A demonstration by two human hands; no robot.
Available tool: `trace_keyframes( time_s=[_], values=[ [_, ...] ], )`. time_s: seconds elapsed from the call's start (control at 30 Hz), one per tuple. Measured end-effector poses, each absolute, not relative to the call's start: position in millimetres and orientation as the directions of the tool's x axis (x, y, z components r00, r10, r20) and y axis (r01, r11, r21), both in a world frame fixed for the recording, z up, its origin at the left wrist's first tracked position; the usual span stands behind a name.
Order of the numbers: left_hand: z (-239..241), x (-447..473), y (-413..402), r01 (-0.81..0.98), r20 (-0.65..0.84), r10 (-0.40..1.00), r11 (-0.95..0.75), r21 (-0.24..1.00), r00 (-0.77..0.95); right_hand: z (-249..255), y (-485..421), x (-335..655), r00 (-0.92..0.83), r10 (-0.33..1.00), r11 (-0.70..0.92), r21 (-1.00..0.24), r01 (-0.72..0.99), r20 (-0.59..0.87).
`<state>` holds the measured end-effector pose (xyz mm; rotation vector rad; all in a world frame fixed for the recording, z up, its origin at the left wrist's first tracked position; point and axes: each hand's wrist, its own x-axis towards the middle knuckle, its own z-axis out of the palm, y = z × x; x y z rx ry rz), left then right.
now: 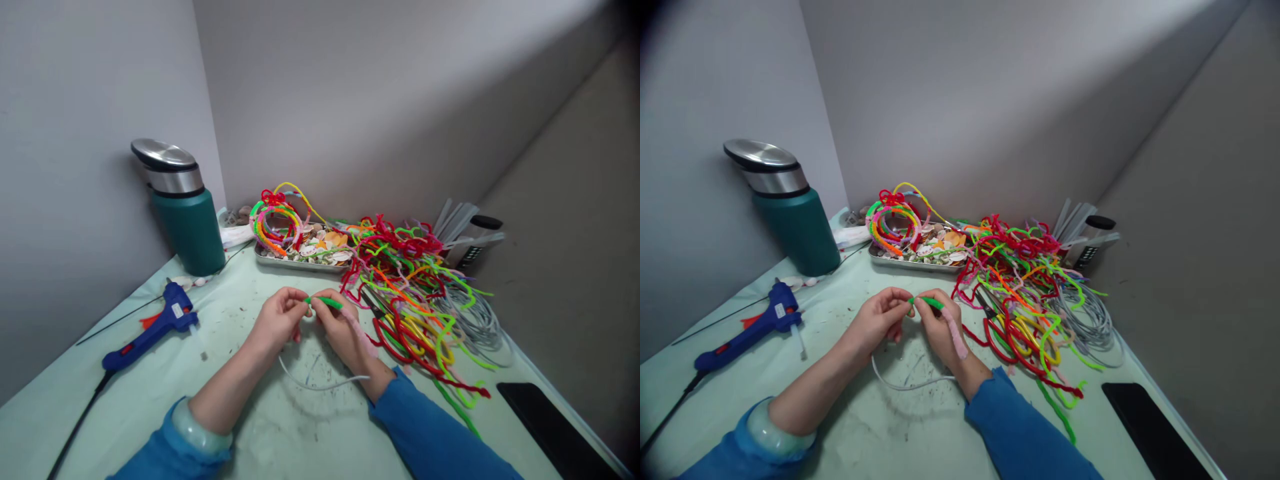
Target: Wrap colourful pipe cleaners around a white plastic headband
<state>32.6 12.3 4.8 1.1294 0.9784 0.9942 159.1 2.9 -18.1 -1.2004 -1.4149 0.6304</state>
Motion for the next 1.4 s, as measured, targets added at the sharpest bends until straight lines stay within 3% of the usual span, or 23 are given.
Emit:
trace_keyframes(
  time_s=[0.23,0.63,0.9,1.4],
  values=[
    [-10.5,32.0,16.6,0.028,0.058,0.966,-0.067,0.997,0.25,-18.0,3.4,159.1,0.155,0.91,0.336,-0.903,0.267,0.385],
    [-8.8,29.7,14.3,0.229,0.177,0.961,-0.225,0.947,0.213,-17.9,3.0,159.5,0.128,0.906,0.349,-0.882,0.318,0.405],
    [-5.2,28.5,10.7,0.441,0.322,0.922,-0.386,0.81,0.217,-17.8,3.0,159.5,0.114,0.911,0.345,-0.883,0.317,0.396],
    [-5.6,28.7,6.8,0.579,0.438,0.852,-0.518,0.63,0.287,-18.2,2.2,157.3,0.104,0.907,0.368,-0.888,0.275,0.408]
  ],
)
